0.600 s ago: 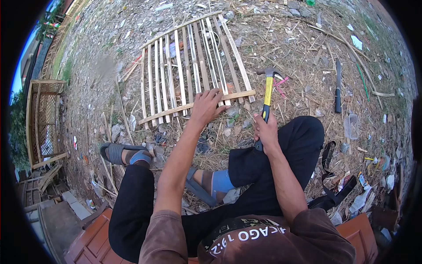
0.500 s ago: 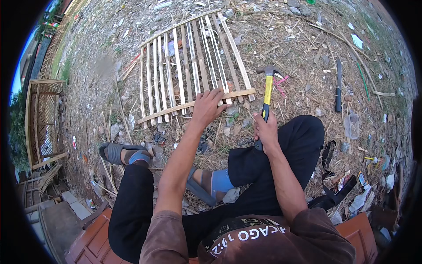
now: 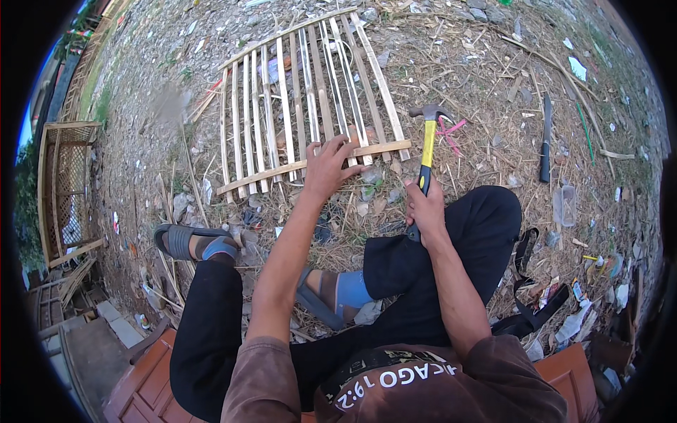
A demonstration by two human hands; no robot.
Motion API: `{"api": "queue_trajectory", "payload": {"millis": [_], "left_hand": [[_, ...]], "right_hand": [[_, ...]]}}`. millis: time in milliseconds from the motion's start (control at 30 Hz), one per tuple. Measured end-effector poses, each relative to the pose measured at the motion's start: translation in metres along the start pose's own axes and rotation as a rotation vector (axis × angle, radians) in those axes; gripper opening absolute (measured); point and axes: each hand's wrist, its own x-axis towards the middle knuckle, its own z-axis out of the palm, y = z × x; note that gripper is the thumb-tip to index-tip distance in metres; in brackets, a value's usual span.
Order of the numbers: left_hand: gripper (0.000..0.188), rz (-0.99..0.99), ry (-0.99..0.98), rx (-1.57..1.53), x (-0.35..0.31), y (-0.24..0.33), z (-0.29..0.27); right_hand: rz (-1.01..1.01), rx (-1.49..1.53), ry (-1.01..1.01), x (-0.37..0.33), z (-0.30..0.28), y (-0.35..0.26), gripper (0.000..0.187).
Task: The person is building a wooden lattice structure by nailing thin slats onto a frame using a hammer. They retrieve nails from a small plastic bag and hammer them into the wood joints one by one.
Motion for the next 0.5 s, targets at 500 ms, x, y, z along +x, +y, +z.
{"api": "queue_trajectory", "payload": {"millis": [500], "left_hand": [[0.056, 0.059, -0.008, -0.114, 0.0041, -0.0062, -0.004]], "right_hand": [[0.007, 0.028, 0.017, 0.001, -0.0025, -0.0002, 0.02]]}}
